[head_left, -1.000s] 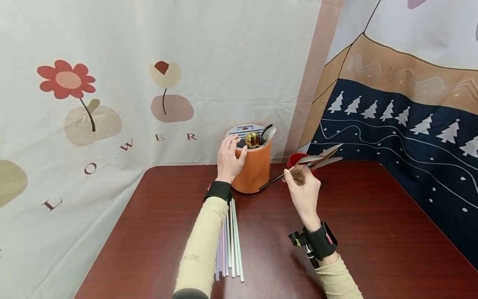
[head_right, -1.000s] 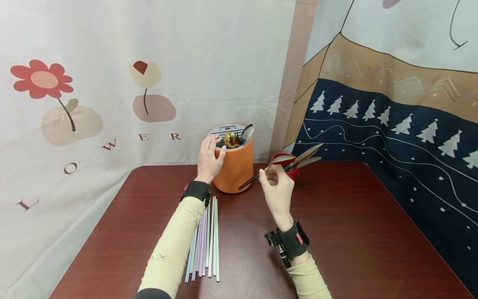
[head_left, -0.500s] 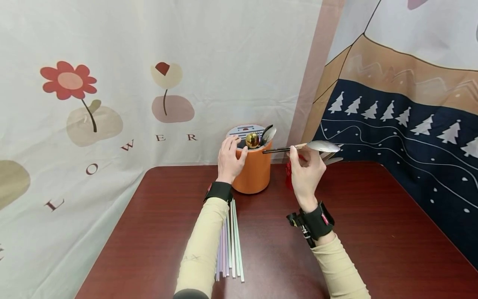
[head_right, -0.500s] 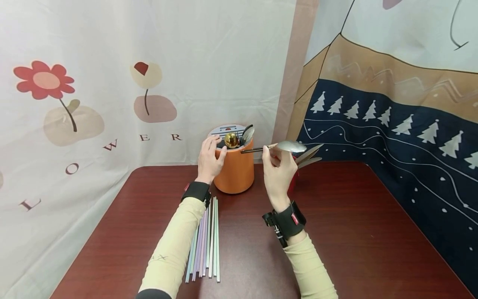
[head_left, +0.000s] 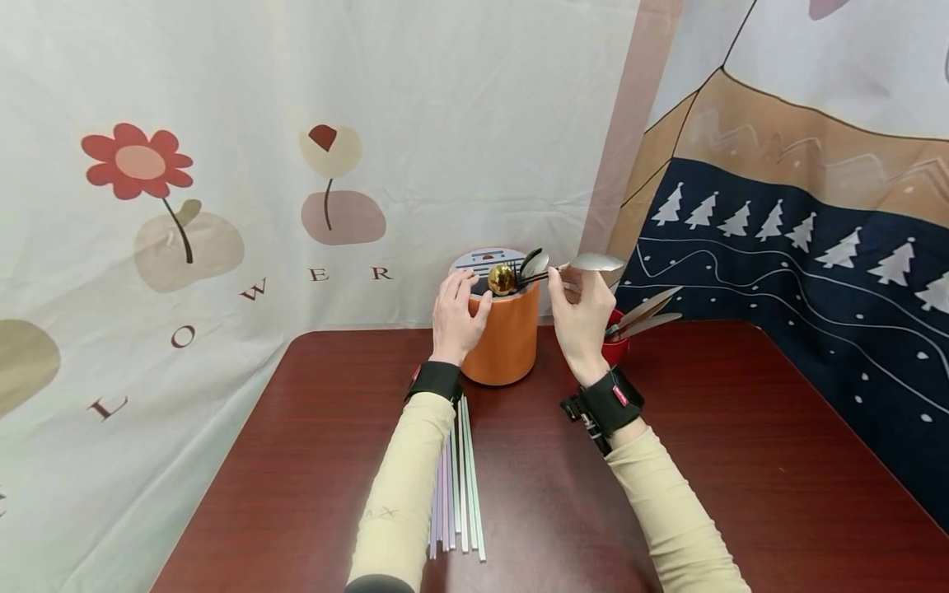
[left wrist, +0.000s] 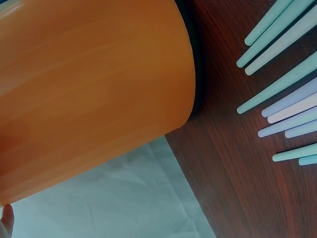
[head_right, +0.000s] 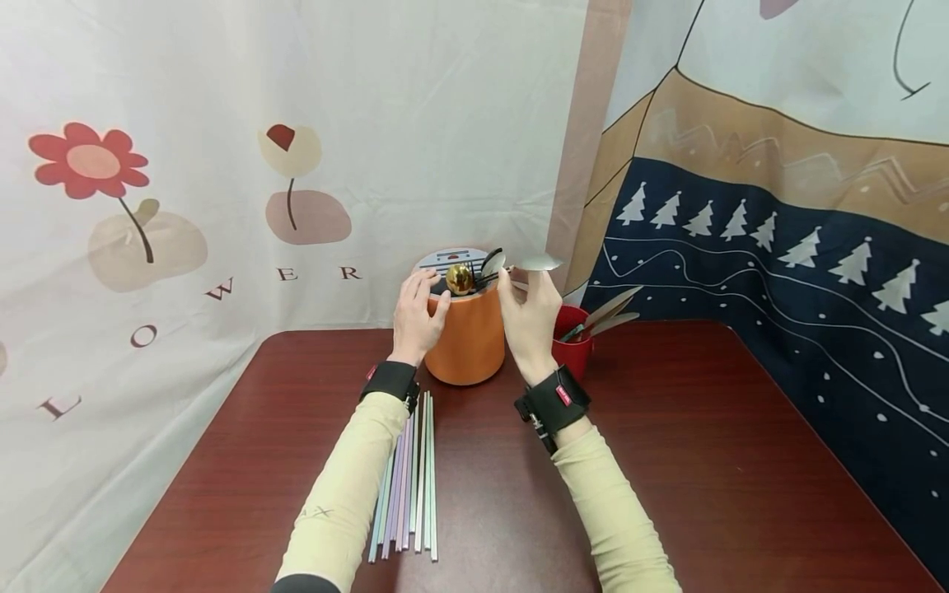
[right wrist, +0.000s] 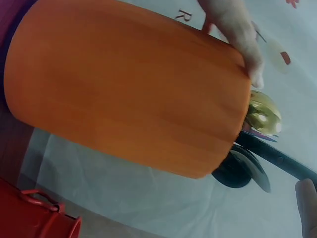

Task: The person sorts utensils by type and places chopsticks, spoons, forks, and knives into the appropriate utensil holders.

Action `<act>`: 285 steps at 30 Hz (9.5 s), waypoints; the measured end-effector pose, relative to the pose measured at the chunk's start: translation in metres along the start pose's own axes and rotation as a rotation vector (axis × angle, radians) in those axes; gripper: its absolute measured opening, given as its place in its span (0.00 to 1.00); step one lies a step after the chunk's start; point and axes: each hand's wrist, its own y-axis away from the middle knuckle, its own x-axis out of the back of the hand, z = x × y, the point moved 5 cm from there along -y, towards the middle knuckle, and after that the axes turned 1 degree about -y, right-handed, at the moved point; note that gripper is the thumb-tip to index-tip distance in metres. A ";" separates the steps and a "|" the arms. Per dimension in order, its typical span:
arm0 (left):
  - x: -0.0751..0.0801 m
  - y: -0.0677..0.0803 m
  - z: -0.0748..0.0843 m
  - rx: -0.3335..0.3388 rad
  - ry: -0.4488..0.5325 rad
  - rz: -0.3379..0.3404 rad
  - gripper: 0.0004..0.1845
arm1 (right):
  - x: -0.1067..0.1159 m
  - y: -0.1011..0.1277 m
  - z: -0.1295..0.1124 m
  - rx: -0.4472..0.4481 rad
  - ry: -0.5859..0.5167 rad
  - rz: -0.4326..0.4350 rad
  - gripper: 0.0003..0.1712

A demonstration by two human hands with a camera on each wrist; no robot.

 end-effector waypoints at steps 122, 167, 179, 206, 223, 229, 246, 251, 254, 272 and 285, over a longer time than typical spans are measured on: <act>0.093 0.126 -0.011 0.761 -0.315 -0.831 0.12 | -0.040 0.009 0.026 0.068 0.607 -0.618 0.17; 0.154 0.081 0.080 0.094 0.214 0.707 0.05 | -0.040 0.010 0.025 0.066 0.605 -0.610 0.16; 0.145 0.053 0.094 0.001 0.351 0.733 0.07 | -0.040 0.010 0.025 0.066 0.611 -0.603 0.16; 0.098 0.017 0.065 0.230 0.140 0.182 0.12 | -0.041 0.012 0.024 0.081 0.612 -0.599 0.16; 0.071 0.092 0.020 0.429 -0.030 -0.222 0.06 | -0.041 0.011 0.024 0.074 0.610 -0.608 0.15; 0.068 0.108 0.013 0.472 -0.094 -0.301 0.04 | -0.041 0.011 0.023 0.081 0.605 -0.599 0.16; 0.065 0.137 -0.010 0.675 -0.274 -0.683 0.08 | -0.041 0.011 0.023 0.079 0.620 -0.597 0.15; 0.059 0.143 -0.013 0.694 -0.272 -0.748 0.08 | -0.041 0.012 0.023 0.071 0.613 -0.603 0.16; 0.059 0.144 -0.014 0.710 -0.273 -0.754 0.08 | -0.041 0.012 0.022 0.067 0.613 -0.604 0.16; 0.058 0.151 -0.017 0.863 -0.338 -0.875 0.06 | -0.040 0.012 0.023 0.070 0.616 -0.604 0.16; 0.065 0.145 -0.011 0.822 -0.339 -0.813 0.08 | -0.038 0.011 0.023 0.075 0.601 -0.610 0.16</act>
